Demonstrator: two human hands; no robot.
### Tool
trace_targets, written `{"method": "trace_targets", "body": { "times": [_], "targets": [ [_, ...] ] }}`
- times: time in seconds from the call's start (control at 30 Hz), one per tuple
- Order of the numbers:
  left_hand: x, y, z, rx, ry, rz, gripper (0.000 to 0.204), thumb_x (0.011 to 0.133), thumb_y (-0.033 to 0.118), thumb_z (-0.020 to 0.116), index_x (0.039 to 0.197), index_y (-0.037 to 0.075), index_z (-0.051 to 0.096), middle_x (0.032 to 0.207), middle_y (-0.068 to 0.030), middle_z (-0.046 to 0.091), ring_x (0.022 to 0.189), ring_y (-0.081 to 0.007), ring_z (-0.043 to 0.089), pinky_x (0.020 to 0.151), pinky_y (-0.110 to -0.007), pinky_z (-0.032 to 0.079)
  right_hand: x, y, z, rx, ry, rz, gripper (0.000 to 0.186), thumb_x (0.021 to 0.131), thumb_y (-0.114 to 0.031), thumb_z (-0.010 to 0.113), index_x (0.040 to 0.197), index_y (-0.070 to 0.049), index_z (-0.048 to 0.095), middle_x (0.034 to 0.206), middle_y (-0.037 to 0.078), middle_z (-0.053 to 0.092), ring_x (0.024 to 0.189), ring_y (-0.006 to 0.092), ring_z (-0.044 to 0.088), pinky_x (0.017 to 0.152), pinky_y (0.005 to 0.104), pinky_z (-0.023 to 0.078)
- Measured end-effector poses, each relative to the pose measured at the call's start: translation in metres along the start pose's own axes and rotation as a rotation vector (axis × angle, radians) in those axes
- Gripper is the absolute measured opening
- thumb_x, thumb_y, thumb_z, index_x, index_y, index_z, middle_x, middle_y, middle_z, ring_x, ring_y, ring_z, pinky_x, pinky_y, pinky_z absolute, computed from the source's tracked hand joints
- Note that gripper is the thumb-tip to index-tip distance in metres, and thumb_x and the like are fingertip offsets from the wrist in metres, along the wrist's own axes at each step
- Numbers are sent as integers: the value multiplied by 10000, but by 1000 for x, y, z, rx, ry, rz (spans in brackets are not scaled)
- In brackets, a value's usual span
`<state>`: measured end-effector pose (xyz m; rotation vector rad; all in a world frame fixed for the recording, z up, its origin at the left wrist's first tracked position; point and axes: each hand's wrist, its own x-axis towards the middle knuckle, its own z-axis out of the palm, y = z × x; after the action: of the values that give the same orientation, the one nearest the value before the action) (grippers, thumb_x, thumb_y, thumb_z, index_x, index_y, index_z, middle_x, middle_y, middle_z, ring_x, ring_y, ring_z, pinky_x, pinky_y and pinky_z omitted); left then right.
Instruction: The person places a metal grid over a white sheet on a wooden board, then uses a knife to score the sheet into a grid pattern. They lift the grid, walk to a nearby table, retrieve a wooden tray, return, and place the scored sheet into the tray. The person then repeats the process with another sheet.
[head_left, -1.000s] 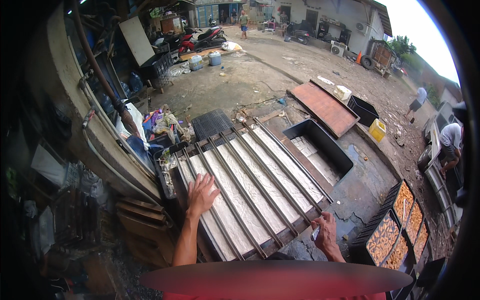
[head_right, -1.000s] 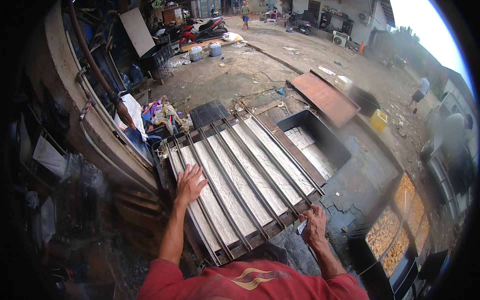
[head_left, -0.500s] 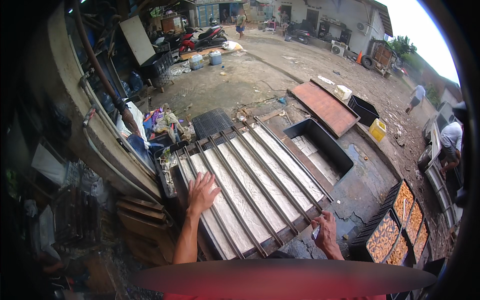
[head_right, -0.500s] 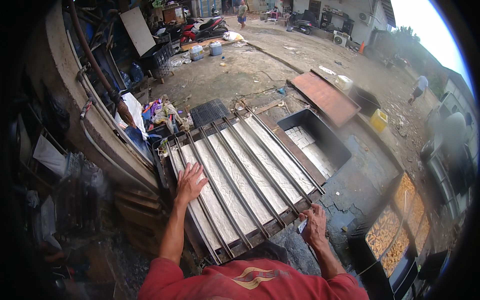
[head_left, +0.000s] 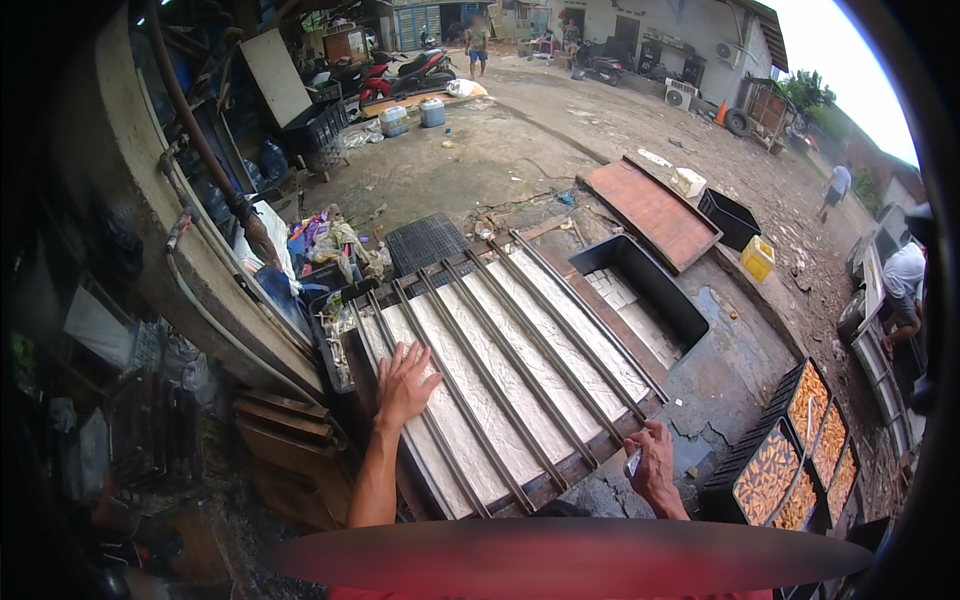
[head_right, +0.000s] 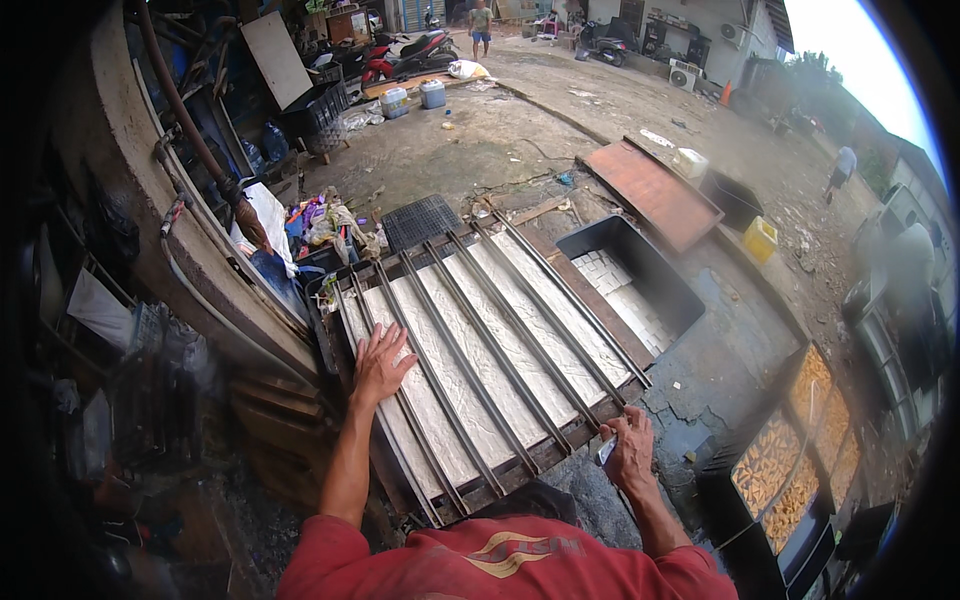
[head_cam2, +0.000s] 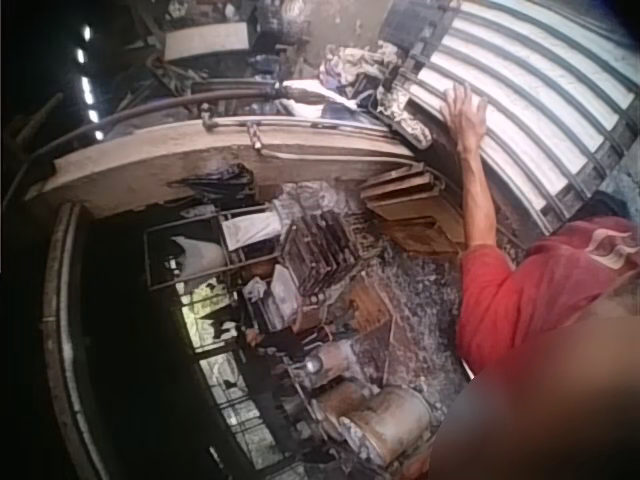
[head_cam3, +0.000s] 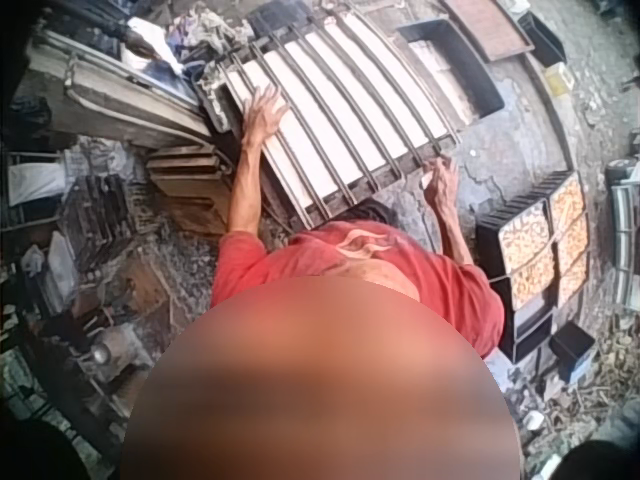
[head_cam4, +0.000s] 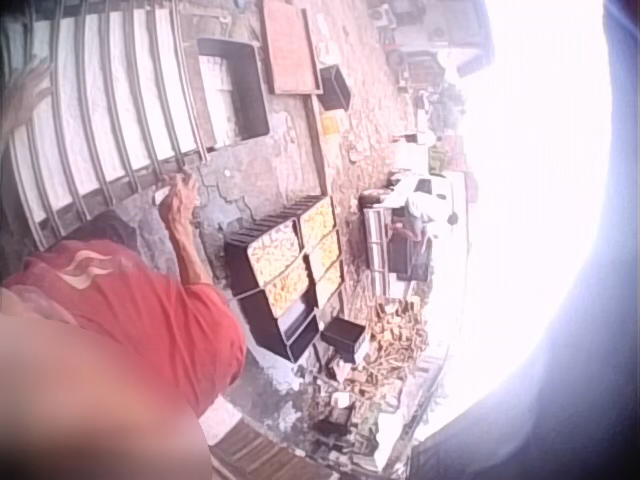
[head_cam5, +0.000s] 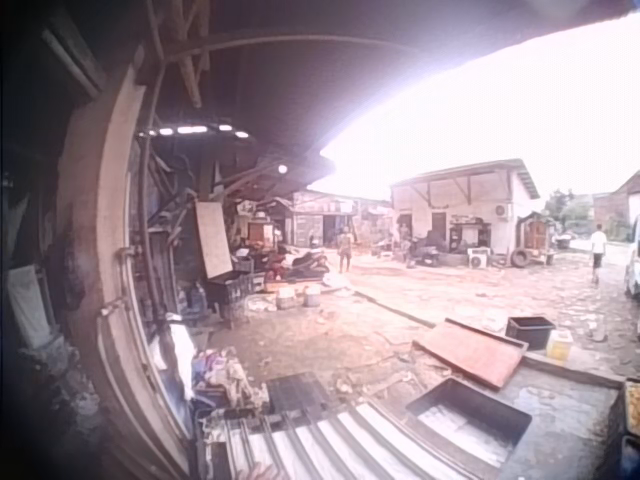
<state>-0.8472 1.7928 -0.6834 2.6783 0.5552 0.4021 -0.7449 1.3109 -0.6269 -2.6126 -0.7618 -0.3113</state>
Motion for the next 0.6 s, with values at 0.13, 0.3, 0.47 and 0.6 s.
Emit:
{"method": "trace_targets", "body": {
  "times": [0.13,0.3,0.47,0.6],
  "targets": [
    [0,0,0,-4,7,6,680,1000,551,565,1540,141,509,1645,-101,406,1566,-351,252,1262,-583,149,0,-2,-2,9,-1,13,175,917,-159,726,999,-6,711,1277,247,571,1093,422,595,941,507,479],
    [-1,0,0,-8,12,5,677,1000,543,569,1538,135,510,1640,-104,414,1565,-348,254,1262,-584,147,-2,-1,0,17,7,-5,177,923,-157,722,1013,-5,705,1279,247,566,1091,422,597,944,504,481],
    [-1,0,-1,-12,14,5,673,1001,538,571,1537,135,511,1637,-105,419,1566,-345,254,1263,-584,145,-2,3,4,27,16,4,186,899,-177,750,1018,-40,709,1290,217,561,1109,401,569,932,506,453],
    [-1,1,-1,-7,14,5,667,1004,535,569,1536,137,513,1638,-105,417,1565,-346,257,1262,-584,146,-2,4,5,27,13,4,193,896,-178,751,1021,-38,706,1293,219,561,1106,401,571,928,507,457]
  ]
}}
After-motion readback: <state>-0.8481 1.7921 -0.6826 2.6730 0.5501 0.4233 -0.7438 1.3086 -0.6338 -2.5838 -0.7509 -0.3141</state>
